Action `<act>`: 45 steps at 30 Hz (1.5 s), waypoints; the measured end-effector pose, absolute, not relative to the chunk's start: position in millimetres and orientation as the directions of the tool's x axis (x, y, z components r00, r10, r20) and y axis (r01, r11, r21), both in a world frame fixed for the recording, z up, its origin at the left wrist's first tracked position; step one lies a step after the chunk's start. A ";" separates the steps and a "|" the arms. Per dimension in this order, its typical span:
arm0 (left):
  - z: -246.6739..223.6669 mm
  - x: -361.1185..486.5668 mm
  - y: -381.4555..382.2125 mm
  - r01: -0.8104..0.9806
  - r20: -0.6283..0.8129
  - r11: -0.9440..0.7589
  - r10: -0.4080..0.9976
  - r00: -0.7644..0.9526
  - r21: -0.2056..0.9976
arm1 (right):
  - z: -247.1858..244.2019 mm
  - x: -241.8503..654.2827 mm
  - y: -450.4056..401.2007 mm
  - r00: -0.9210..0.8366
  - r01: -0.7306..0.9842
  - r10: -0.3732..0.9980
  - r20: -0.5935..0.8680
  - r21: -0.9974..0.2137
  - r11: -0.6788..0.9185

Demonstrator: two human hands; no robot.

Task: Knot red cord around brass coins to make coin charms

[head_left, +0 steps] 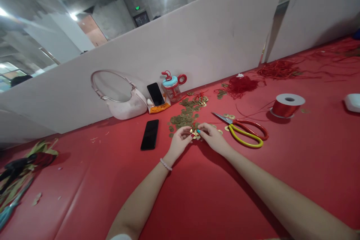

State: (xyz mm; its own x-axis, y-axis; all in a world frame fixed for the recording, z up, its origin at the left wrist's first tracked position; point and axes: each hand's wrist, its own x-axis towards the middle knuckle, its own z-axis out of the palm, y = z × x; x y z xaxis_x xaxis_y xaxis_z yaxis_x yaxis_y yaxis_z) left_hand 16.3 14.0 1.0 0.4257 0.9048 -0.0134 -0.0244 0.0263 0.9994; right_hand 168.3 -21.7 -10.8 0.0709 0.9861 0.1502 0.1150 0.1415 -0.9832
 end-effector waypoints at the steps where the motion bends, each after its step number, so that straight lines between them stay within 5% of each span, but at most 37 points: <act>1: 0.0 16.5 14.2 -0.023 -0.015 0.027 0.901 0.433 0.999 | -10.1 168.2 -21.9 0.072 0.111 0.987 0.146 -0.984 0.138; 17: -7.5 11.5 18.0 0.054 0.124 -0.156 0.916 0.382 0.986 | 4.6 170.3 -28.3 0.057 0.187 0.992 0.116 -0.977 0.103; 25: -3.2 14.2 14.4 -0.023 0.016 -0.008 0.932 0.362 1.000 | 4.3 171.2 -27.4 0.084 0.243 0.990 0.115 -0.966 0.092; 45: -2.9 18.5 12.2 0.067 0.028 -0.065 0.894 0.448 0.996 | -5.5 175.5 -21.5 0.144 0.142 0.979 0.144 -0.982 0.123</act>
